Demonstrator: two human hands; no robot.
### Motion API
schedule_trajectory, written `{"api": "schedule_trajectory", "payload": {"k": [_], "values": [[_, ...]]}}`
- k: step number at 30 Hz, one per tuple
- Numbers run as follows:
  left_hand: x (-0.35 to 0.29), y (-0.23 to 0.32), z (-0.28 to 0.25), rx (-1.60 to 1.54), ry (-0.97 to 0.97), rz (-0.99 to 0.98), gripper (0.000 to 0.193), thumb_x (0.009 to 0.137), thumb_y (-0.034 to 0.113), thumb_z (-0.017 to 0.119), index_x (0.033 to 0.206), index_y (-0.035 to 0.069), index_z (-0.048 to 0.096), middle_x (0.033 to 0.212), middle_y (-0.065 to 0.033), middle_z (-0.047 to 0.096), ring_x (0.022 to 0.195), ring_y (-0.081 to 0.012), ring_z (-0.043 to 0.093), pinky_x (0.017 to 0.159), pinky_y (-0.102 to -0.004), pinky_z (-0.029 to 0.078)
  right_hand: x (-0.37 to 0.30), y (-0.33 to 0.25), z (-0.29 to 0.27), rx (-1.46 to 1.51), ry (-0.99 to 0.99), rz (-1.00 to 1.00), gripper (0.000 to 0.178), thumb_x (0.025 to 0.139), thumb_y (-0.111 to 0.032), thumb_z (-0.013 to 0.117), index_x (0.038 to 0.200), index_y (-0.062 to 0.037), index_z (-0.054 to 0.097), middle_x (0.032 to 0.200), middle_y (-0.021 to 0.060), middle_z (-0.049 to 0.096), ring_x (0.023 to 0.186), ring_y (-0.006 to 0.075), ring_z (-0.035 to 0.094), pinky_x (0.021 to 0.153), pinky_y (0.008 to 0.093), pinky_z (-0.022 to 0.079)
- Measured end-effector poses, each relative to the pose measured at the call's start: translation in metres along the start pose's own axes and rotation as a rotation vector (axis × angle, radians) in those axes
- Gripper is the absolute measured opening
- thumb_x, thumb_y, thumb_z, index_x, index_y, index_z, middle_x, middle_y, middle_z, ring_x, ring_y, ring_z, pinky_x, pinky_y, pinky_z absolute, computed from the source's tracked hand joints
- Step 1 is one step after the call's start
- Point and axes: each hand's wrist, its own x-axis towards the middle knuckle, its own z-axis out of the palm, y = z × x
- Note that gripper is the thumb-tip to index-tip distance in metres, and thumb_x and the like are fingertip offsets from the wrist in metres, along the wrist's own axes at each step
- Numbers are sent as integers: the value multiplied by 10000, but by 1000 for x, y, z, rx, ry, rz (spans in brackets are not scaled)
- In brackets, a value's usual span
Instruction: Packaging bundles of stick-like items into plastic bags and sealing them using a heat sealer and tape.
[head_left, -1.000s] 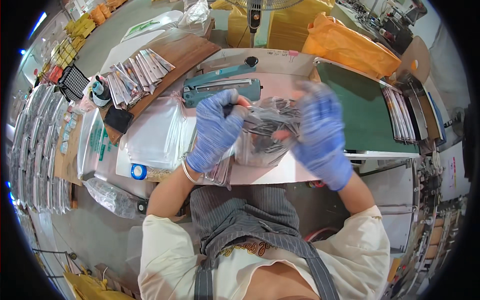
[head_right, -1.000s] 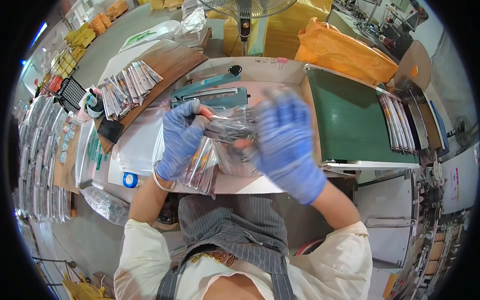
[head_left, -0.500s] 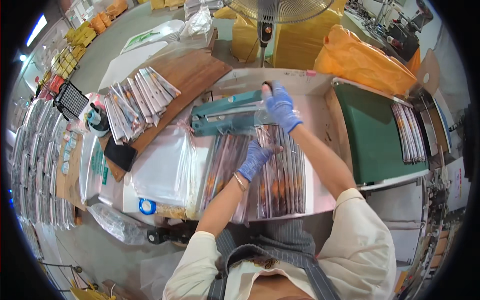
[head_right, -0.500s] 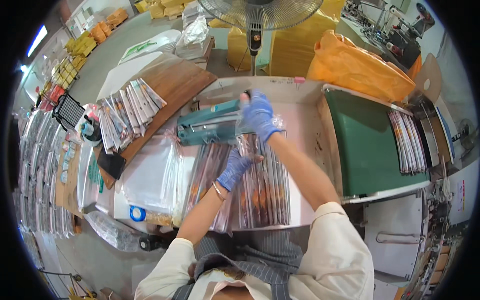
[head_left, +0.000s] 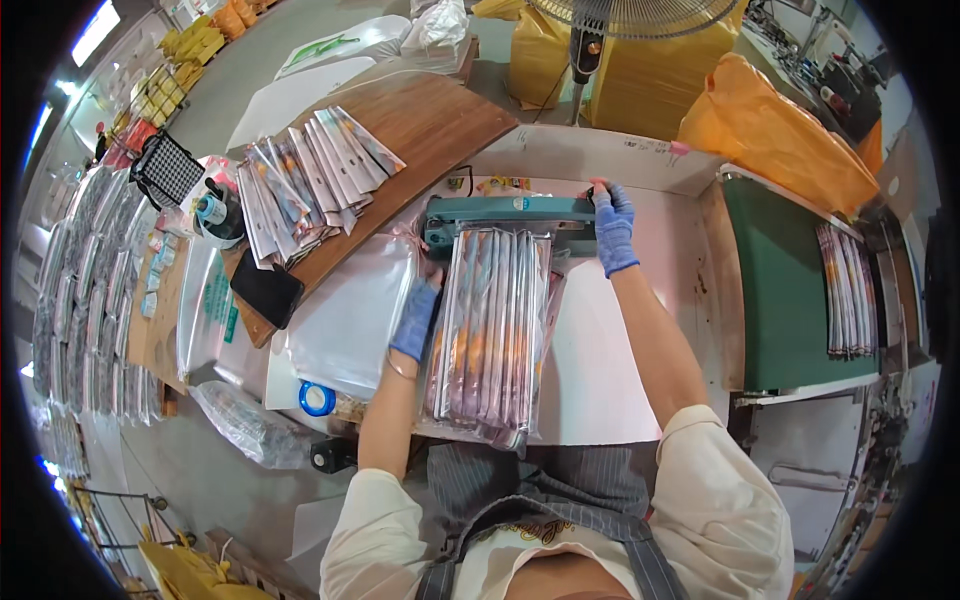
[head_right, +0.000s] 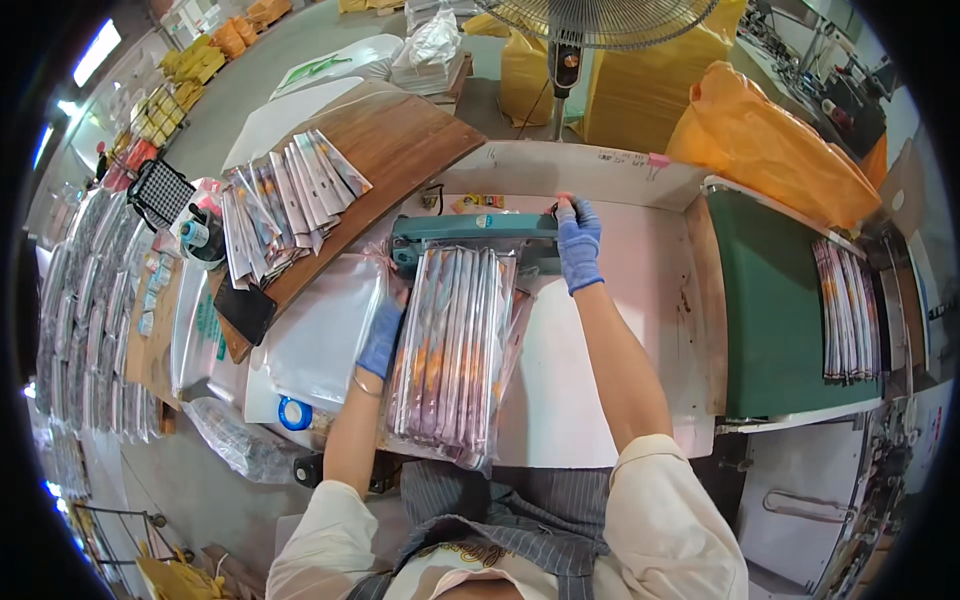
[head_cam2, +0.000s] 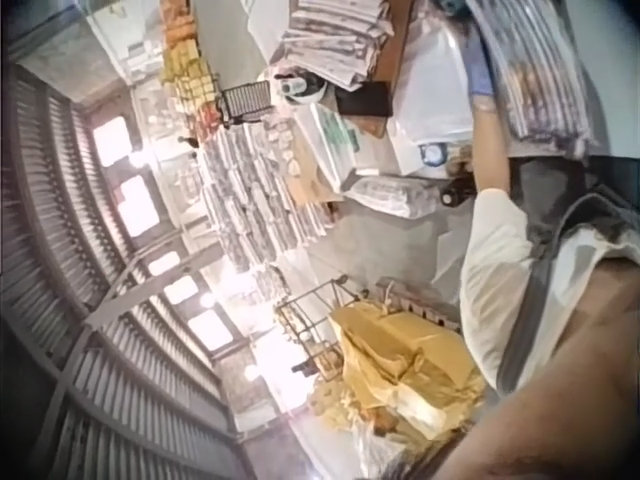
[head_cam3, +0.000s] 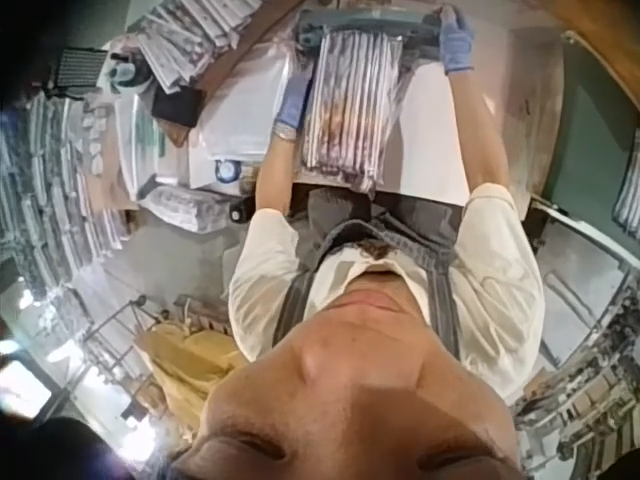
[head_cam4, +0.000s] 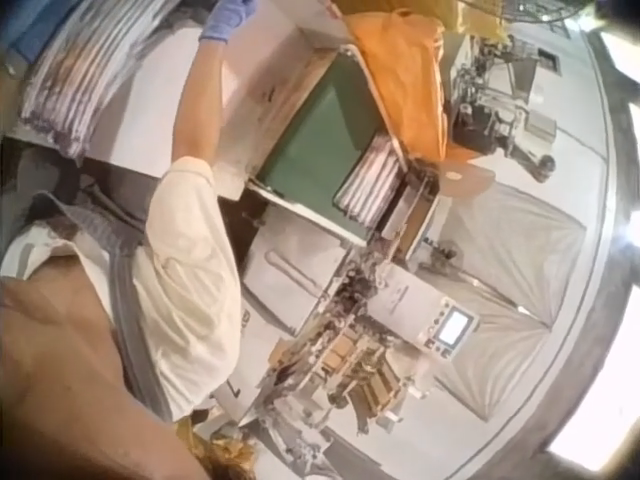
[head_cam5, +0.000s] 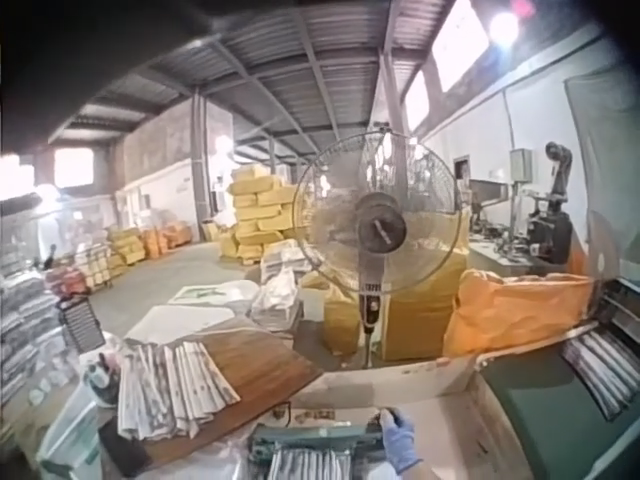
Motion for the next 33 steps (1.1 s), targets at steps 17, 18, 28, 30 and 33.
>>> {"api": "schedule_trajectory", "payload": {"k": [17,18,28,30,33], "values": [[-129,9,39,11,-479,-417,415,727,189,698,1066,-11,567,931,-72,615,853,-142,573,725,-269,479,-289,-57,-48,235,-200,926,536,833,-207,608,1265,-19,351,1122,135,505,1015,201,502,850,327,439],[-153,-16,48,-19,-480,-343,458,703,196,720,1076,-16,558,932,-73,614,867,-139,563,751,-267,465,-314,-81,-69,328,-199,948,498,840,-166,585,1262,-37,354,1099,103,506,970,180,518,814,312,457],[-382,13,61,-107,303,375,533,712,187,723,1175,21,518,1016,-35,580,947,-123,506,848,-272,414,-362,-111,-72,32,-1047,479,486,824,-160,579,1244,11,402,1200,128,490,1028,194,498,921,355,396],[-425,18,-13,158,522,504,341,790,213,650,1071,25,603,979,-26,601,910,-82,520,806,-238,439,-380,-115,-3,8,-1202,184,311,703,-82,711,962,55,608,928,113,642,798,197,619,744,321,501],[-502,-11,-138,575,1026,387,253,731,300,638,914,136,698,1056,-87,614,1021,-220,551,827,-320,454,-443,-170,96,-28,-1426,-249,294,625,-101,775,858,-3,624,820,70,636,719,156,600,684,317,493]]}}
